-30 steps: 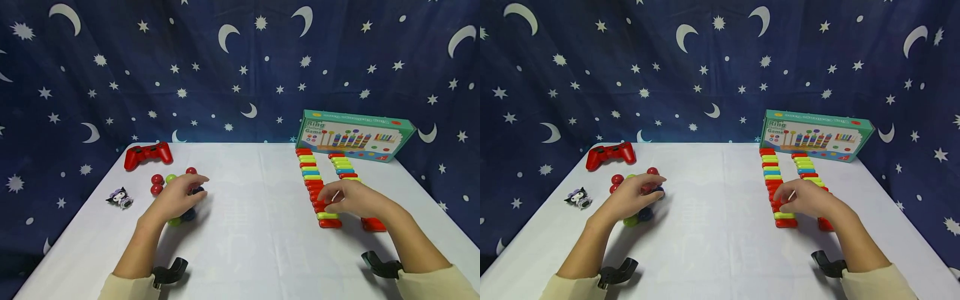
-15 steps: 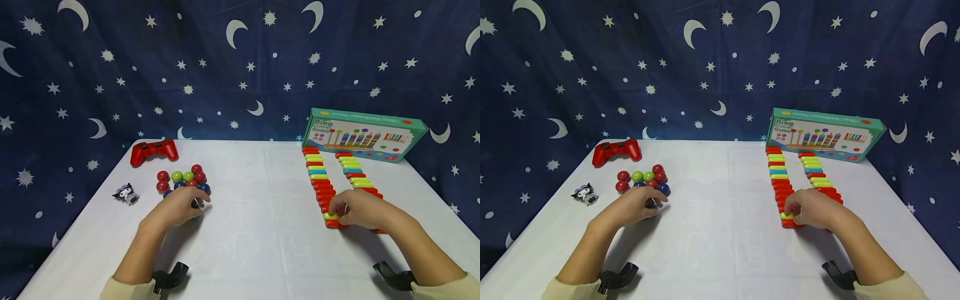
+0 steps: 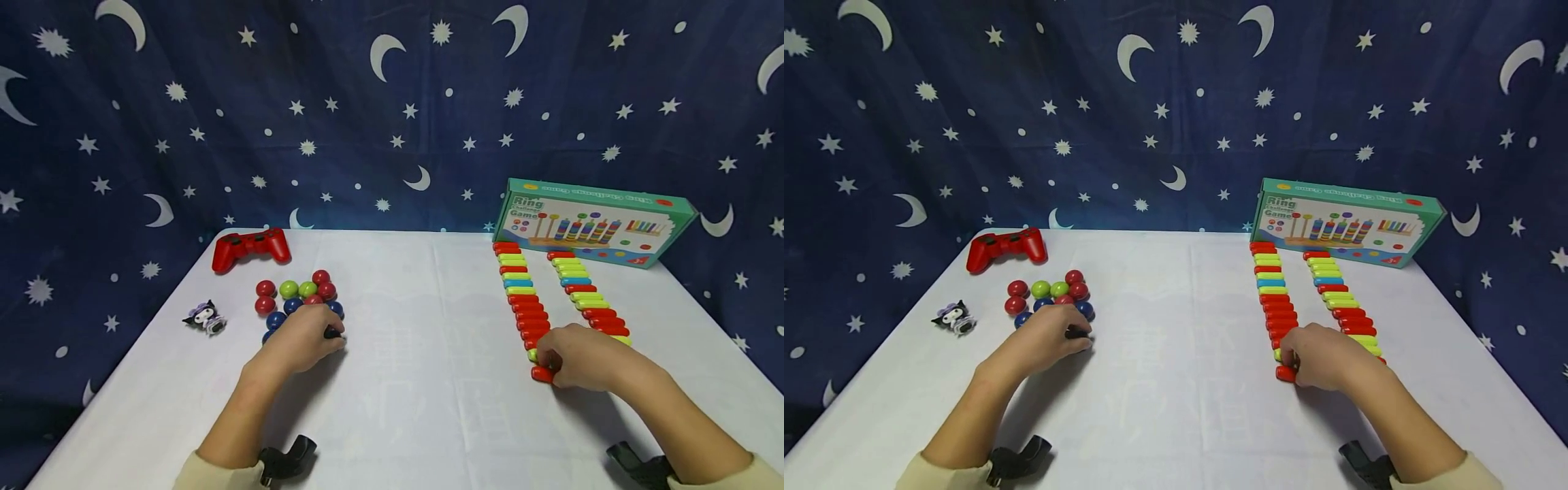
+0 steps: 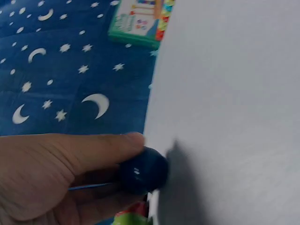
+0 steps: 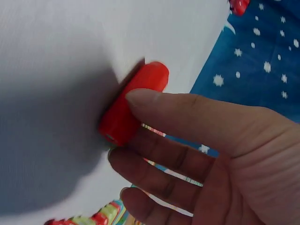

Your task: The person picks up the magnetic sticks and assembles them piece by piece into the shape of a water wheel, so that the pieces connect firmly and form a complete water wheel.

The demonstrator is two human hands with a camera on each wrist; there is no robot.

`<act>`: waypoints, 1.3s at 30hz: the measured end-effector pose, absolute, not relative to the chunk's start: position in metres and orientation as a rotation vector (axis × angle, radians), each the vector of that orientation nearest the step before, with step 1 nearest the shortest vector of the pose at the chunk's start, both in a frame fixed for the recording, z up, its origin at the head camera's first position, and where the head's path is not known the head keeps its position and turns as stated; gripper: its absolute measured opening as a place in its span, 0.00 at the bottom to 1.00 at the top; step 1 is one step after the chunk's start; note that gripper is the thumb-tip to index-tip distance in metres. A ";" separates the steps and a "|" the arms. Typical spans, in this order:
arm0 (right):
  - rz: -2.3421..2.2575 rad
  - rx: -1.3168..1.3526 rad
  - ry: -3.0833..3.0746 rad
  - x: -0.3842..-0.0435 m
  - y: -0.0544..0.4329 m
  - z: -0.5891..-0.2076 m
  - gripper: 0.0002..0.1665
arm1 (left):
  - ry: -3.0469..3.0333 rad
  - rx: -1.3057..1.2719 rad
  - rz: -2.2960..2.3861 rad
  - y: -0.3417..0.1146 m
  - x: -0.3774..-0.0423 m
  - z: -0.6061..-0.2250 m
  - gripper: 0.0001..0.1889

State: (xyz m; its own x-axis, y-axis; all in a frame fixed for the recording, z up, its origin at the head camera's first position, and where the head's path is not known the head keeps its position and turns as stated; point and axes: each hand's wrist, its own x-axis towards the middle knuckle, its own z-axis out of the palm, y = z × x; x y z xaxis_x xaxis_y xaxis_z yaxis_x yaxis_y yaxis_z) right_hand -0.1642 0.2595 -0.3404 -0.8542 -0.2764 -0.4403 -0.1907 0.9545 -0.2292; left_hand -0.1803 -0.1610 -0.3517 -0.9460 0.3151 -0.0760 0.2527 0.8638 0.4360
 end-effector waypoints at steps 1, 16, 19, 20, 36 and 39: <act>-0.239 -0.338 2.620 -0.164 0.257 -0.341 0.15 | 2.903 0.458 0.659 -0.158 -0.180 -0.353 0.12; -0.343 -0.439 2.631 -0.170 0.232 -0.326 0.15 | 2.897 0.583 0.741 -0.128 -0.176 -0.362 0.12; -0.386 -0.475 2.638 -0.179 0.224 -0.322 0.15 | 2.854 0.565 0.762 -0.122 -0.178 -0.360 0.17; -0.395 -0.494 2.639 -0.183 0.222 -0.321 0.15 | 2.843 0.573 0.759 -0.119 -0.179 -0.360 0.18; -0.436 -0.664 2.669 -0.232 0.171 -0.332 0.13 | 2.803 0.782 0.862 -0.079 -0.207 -0.373 0.19; -0.417 -0.710 2.689 -0.236 0.161 -0.337 0.13 | 2.792 0.800 0.901 -0.073 -0.211 -0.377 0.18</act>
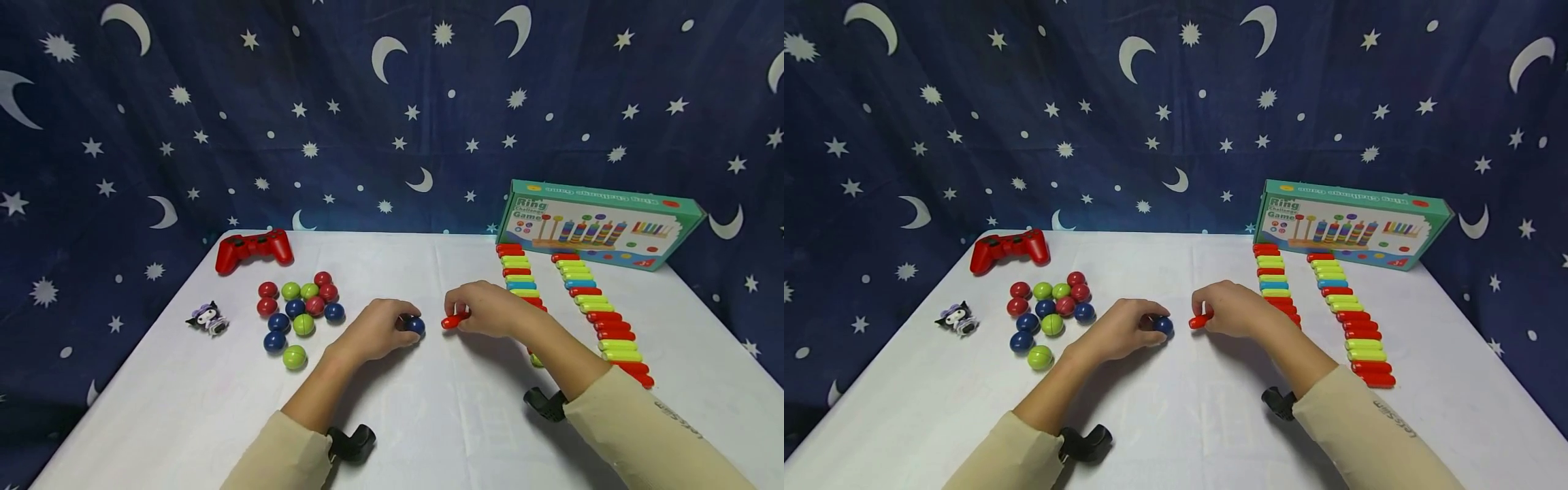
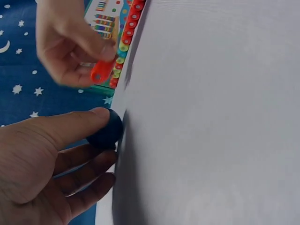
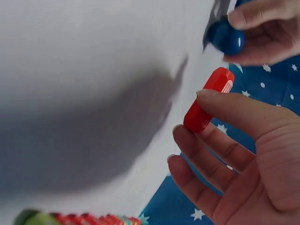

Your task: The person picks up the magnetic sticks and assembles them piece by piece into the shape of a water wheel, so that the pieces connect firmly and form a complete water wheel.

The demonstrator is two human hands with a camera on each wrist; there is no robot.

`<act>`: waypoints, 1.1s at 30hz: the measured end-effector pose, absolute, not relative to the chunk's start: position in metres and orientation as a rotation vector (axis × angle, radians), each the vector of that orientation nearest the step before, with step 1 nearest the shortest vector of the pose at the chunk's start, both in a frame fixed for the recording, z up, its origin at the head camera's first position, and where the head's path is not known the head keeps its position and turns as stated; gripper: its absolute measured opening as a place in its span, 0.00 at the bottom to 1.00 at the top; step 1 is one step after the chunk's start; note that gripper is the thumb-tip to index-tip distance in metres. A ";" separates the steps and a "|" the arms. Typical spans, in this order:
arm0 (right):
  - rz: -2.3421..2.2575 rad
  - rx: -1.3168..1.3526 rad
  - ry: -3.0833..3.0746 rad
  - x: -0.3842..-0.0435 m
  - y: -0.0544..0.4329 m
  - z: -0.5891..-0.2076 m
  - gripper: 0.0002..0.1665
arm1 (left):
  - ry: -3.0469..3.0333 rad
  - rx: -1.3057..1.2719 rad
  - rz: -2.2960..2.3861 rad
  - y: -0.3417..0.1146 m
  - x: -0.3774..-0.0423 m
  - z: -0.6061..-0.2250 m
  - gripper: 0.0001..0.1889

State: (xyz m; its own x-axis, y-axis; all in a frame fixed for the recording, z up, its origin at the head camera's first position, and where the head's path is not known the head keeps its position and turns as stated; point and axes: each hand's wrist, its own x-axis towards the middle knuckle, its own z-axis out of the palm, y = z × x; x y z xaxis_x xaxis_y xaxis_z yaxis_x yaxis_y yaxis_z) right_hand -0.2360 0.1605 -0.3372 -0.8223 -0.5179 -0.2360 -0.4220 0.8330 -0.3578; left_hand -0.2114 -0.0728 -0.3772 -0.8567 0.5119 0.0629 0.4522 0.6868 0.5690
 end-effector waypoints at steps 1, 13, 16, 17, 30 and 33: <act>-0.401 -0.721 2.699 -0.237 0.157 -0.339 0.13 | 2.789 0.803 0.910 -0.071 -0.212 -0.378 0.18; -0.234 -0.806 2.796 -0.243 0.133 -0.347 0.16 | 2.842 0.808 0.954 -0.065 -0.216 -0.385 0.17; -0.247 -0.811 2.811 -0.246 0.131 -0.348 0.17 | 2.846 0.782 0.960 -0.065 -0.215 -0.385 0.16; -0.269 -0.813 2.813 -0.247 0.131 -0.348 0.17 | 2.850 0.771 0.960 -0.064 -0.215 -0.385 0.16; -0.664 -0.722 2.752 -0.244 0.161 -0.335 0.22 | 2.975 0.682 0.951 -0.052 -0.211 -0.389 0.14; -0.678 -0.690 2.746 -0.239 0.179 -0.329 0.20 | 2.983 0.647 0.944 -0.050 -0.211 -0.390 0.14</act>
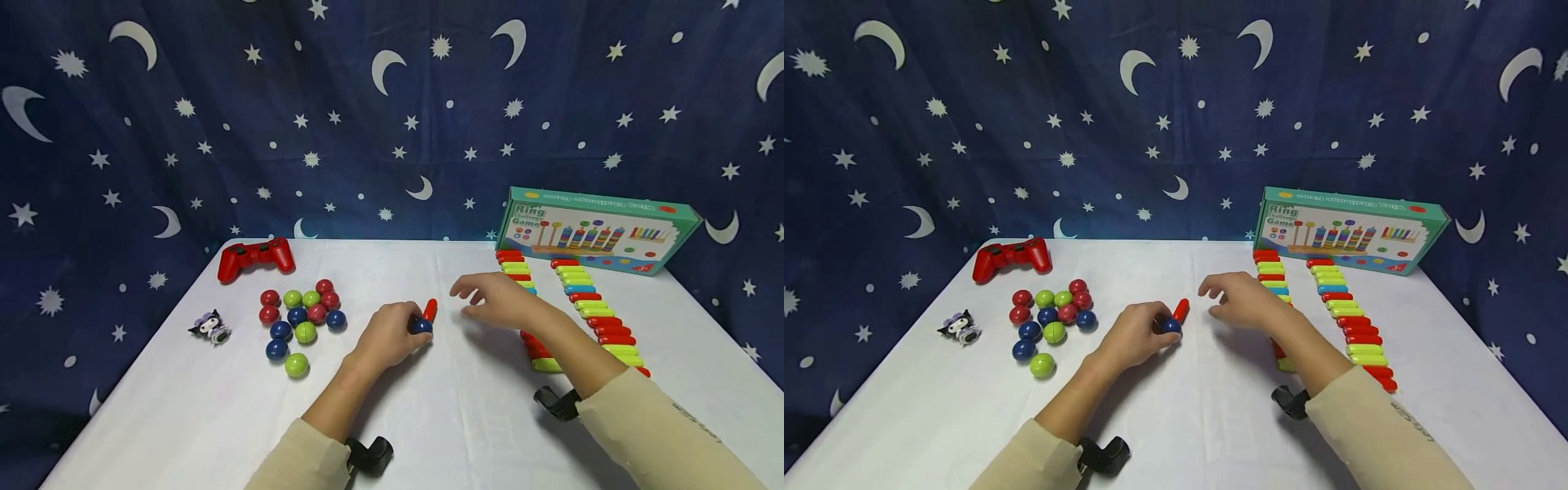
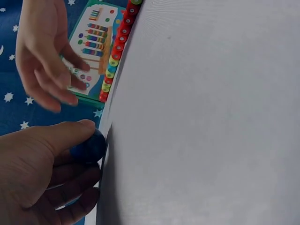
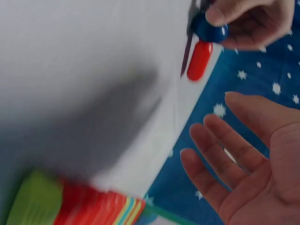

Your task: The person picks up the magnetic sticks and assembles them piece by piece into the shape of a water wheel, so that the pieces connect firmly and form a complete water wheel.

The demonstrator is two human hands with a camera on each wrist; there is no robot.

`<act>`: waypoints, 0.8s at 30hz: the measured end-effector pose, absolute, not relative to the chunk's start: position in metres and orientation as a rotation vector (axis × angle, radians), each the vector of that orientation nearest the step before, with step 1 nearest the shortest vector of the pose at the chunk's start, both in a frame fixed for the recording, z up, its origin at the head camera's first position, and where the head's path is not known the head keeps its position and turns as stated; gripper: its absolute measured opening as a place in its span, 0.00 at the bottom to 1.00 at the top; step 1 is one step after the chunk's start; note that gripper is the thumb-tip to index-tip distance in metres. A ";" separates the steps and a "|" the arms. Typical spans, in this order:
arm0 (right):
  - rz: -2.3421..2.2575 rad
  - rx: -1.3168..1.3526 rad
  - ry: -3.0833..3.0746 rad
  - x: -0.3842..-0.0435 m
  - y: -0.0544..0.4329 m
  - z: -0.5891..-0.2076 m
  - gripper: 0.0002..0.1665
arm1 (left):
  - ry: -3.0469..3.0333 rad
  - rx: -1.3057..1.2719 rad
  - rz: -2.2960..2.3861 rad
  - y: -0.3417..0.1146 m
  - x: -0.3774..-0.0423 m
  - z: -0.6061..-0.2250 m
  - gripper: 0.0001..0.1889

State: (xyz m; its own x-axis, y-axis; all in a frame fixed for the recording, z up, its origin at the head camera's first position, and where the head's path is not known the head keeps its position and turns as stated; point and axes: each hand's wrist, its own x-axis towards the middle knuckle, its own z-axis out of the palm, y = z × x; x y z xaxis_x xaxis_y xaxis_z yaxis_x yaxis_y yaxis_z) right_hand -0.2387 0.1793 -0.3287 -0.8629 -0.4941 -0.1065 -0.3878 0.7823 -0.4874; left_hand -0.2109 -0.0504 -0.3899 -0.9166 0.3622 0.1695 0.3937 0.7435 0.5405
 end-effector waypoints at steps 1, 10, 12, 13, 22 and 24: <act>-0.679 -0.674 2.738 -0.236 0.185 -0.327 0.20 | -2.887 -0.612 -0.911 -0.050 -0.210 -0.391 0.14; -0.623 -0.557 2.651 -0.210 0.238 -0.314 0.14 | -2.880 -0.490 -0.921 -0.047 -0.206 -0.390 0.17; -0.577 -0.523 2.625 -0.204 0.248 -0.312 0.13 | -2.871 -0.490 -0.921 -0.047 -0.205 -0.389 0.19; -0.550 -0.510 2.616 -0.202 0.251 -0.312 0.13 | -2.866 -0.493 -0.914 -0.047 -0.204 -0.388 0.19; -0.340 -0.534 2.631 -0.186 0.263 -0.321 0.12 | -2.897 -0.558 -0.800 -0.047 -0.200 -0.386 0.14; -0.321 -0.525 2.638 -0.183 0.263 -0.324 0.11 | -2.906 -0.558 -0.811 -0.046 -0.200 -0.386 0.14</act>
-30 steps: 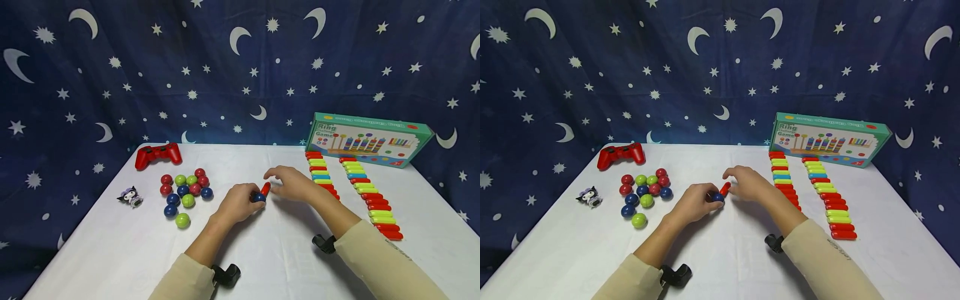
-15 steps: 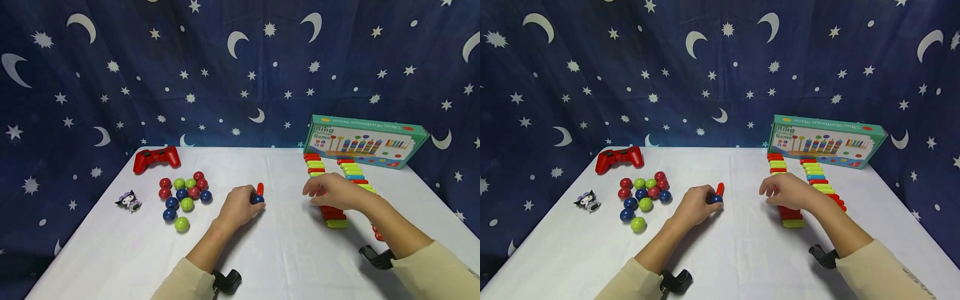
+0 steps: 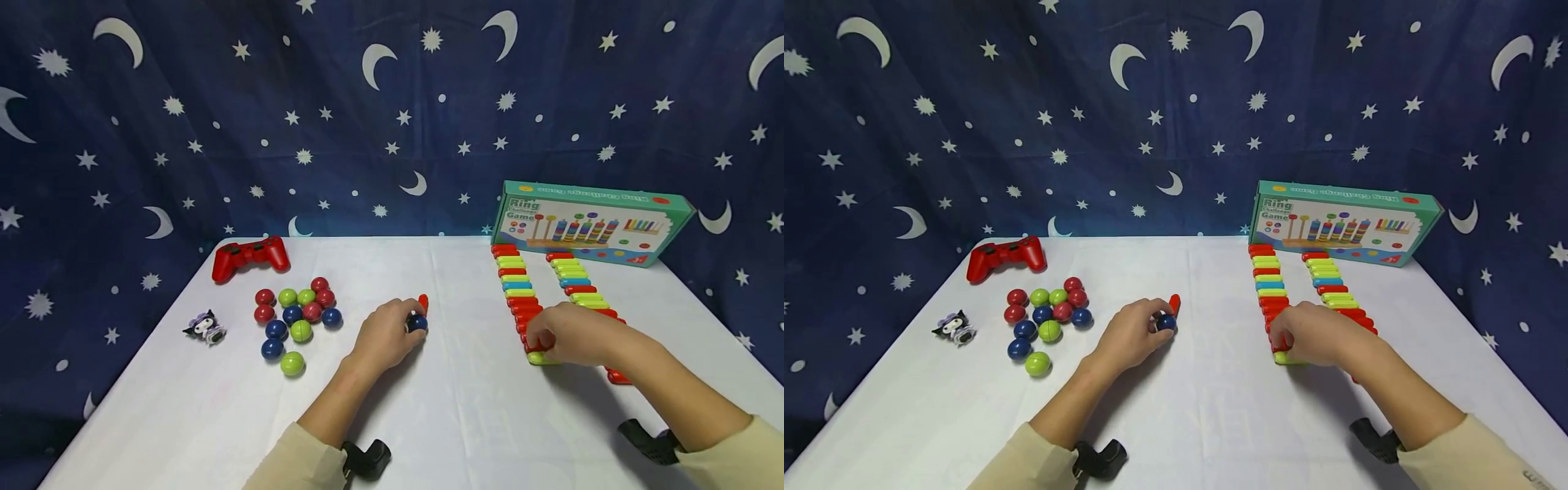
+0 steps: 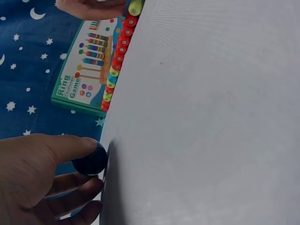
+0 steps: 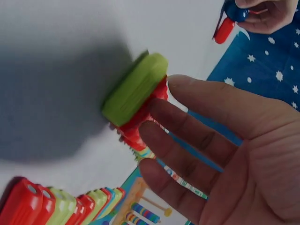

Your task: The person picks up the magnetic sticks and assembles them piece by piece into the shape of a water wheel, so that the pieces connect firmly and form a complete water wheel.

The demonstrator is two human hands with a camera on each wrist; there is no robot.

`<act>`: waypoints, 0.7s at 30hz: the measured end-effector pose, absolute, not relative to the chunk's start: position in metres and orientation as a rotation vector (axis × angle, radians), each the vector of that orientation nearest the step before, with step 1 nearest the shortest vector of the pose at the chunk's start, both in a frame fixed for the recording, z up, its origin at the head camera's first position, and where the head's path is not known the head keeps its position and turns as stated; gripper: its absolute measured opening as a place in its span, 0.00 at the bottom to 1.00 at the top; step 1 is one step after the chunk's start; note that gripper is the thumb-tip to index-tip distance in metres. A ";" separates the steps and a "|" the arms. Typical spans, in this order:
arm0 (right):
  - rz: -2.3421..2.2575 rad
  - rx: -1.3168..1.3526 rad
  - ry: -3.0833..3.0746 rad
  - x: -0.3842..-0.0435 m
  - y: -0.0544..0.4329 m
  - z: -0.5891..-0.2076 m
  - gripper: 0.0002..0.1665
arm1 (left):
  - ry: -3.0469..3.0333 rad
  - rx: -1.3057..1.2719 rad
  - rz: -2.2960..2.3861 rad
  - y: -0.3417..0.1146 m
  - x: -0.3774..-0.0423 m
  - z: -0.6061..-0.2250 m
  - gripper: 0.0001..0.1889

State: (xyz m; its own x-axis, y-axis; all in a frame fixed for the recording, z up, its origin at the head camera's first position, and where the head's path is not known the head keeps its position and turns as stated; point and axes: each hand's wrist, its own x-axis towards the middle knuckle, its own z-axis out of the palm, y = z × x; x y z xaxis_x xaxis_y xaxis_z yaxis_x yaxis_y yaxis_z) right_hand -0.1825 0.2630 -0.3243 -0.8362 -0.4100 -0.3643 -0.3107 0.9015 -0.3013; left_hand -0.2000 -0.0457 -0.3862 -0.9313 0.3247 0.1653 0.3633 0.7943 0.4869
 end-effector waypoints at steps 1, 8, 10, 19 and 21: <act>-0.312 -0.521 2.642 -0.181 0.262 -0.325 0.11 | -2.909 -0.555 -0.822 -0.046 -0.200 -0.386 0.14; -0.223 -0.469 2.650 -0.174 0.254 -0.331 0.13 | -2.912 -0.536 -0.907 -0.047 -0.201 -0.388 0.14; -0.194 -0.454 2.644 -0.172 0.250 -0.333 0.13 | -2.905 -0.531 -0.936 -0.048 -0.201 -0.389 0.14; -0.264 -0.521 2.607 -0.176 0.216 -0.326 0.14 | -2.872 -0.524 -1.006 -0.049 -0.200 -0.393 0.15; -0.290 -0.572 2.625 -0.182 0.202 -0.323 0.13 | -2.866 -0.521 -1.022 -0.049 -0.200 -0.393 0.15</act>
State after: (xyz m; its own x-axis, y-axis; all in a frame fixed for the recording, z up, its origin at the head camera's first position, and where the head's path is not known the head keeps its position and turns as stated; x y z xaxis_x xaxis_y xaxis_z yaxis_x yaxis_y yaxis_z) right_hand -0.1819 0.2017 -0.3234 -0.8199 -0.4373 -0.3695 -0.3459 0.8927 -0.2888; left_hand -0.1996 -0.0495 -0.3935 -0.9417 0.2951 0.1619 0.3310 0.7243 0.6049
